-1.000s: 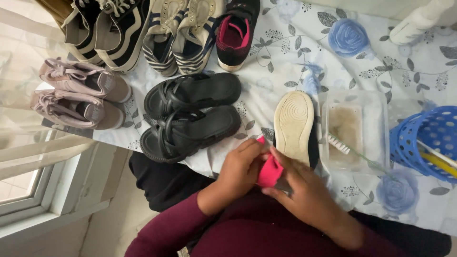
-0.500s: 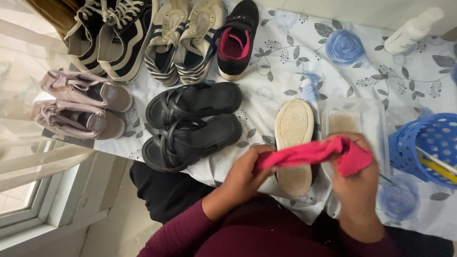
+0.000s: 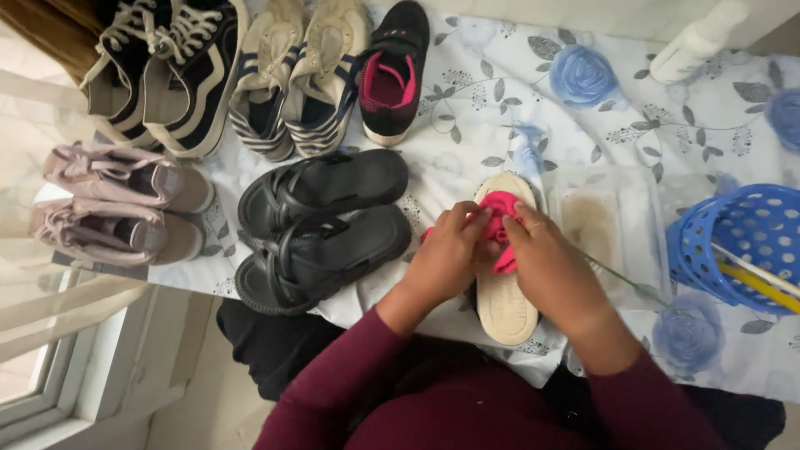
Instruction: The person scrubs the sole of a beige shoe with a green brush, dipping it into a container of liquid. They then wipe the shoe with a pink cloth and continue scrubbing the sole with the brush.
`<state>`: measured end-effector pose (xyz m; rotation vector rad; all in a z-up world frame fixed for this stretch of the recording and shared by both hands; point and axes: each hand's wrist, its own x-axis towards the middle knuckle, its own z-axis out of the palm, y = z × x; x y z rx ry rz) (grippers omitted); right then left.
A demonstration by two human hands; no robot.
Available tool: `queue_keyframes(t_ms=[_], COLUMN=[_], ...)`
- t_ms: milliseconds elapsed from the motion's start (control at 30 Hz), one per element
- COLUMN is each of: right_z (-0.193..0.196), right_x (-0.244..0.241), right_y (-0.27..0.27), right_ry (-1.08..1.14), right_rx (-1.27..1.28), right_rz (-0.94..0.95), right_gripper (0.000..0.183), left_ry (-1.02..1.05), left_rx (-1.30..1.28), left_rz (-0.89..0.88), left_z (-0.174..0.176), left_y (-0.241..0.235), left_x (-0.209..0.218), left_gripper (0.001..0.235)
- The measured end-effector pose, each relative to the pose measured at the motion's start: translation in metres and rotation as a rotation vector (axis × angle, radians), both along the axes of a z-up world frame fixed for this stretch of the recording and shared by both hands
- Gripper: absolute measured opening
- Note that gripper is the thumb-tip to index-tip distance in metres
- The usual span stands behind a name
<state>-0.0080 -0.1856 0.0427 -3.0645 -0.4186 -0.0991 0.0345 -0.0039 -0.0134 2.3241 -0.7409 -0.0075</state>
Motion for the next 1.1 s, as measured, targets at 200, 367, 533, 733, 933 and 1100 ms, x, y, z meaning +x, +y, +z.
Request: queue_keyframes(t_ms=[200, 367, 533, 733, 933, 1100], right_z=[-0.005, -0.014, -0.011, -0.003, -0.004, -0.003], right_x=[-0.013, -0.029, -0.024, -0.019, -0.019, -0.016], right_y=[-0.024, -0.028, -0.019, -0.010, -0.006, -0.002], right_ry=[0.353, 0.195, 0.066, 0.121, 0.113, 0.209], right_rx=[-0.098, -0.326, -0.386, -0.347, -0.386, -0.330], right_rz=[0.276, 0.374, 0.365, 0.336, 0.346, 0.336], right_gripper=[0.160, 0.204, 0.198, 0.194, 0.190, 0.178], left_ry=[-0.036, -0.379, -0.311, -0.219, -0.204, -0.224], left_rx=[0.383, 0.369, 0.271, 0.174, 0.184, 0.163], left_rz=[-0.317, -0.255, -0.194, -0.165, -0.163, -0.166], left_z=[0.045, 0.040, 0.025, 0.016, 0.019, 0.006], left_y=[0.027, 0.027, 0.017, 0.016, 0.014, 0.014], left_x=[-0.031, -0.039, -0.046, -0.044, -0.040, -0.042], left_gripper=[0.159, 0.169, 0.164, 0.163, 0.164, 0.160])
